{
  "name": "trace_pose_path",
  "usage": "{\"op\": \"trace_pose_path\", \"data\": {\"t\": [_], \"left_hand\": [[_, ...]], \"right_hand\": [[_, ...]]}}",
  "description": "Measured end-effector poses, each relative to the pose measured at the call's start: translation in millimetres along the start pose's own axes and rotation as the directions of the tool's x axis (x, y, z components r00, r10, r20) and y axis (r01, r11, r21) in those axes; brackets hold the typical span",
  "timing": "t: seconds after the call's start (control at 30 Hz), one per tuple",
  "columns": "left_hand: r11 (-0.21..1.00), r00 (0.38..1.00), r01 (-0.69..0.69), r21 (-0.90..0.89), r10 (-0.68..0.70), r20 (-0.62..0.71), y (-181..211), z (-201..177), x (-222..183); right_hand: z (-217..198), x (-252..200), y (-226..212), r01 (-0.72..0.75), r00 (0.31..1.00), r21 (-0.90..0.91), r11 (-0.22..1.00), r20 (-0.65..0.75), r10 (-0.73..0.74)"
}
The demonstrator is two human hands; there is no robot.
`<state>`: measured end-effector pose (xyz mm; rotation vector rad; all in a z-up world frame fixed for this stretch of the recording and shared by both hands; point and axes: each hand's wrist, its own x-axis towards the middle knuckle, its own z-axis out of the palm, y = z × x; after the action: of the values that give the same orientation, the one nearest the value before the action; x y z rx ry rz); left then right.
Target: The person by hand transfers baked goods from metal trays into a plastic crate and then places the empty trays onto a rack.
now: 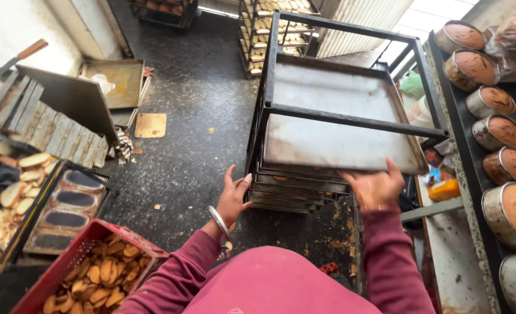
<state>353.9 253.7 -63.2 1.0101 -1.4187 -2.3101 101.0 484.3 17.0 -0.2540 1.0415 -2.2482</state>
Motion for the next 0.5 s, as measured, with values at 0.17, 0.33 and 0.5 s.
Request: {"op": "trace_pose_path", "data": {"t": [0.17,0.33,0.5], "left_hand": [[0.998,0.99,-0.031,-0.046,0.024,-0.142,-30.3,5.5,-2.6],[0.993,0.972,-0.121,-0.011,0.116,-0.204,-51.3,12.7,-6.9],[0.988,0.95,-0.146,0.043,0.152,-0.271,-76.1,26.0,-36.6]], "right_hand": [[-28.4,75.2,15.7,-0.212,0.938,0.264,0.941,-0.216,0.272],[-150.7,69.2,80.0,-0.452,0.874,0.17,0.876,0.283,0.396],[-191.6,59.7,111.1,-0.504,0.743,0.125,0.855,-0.441,0.503]]}}
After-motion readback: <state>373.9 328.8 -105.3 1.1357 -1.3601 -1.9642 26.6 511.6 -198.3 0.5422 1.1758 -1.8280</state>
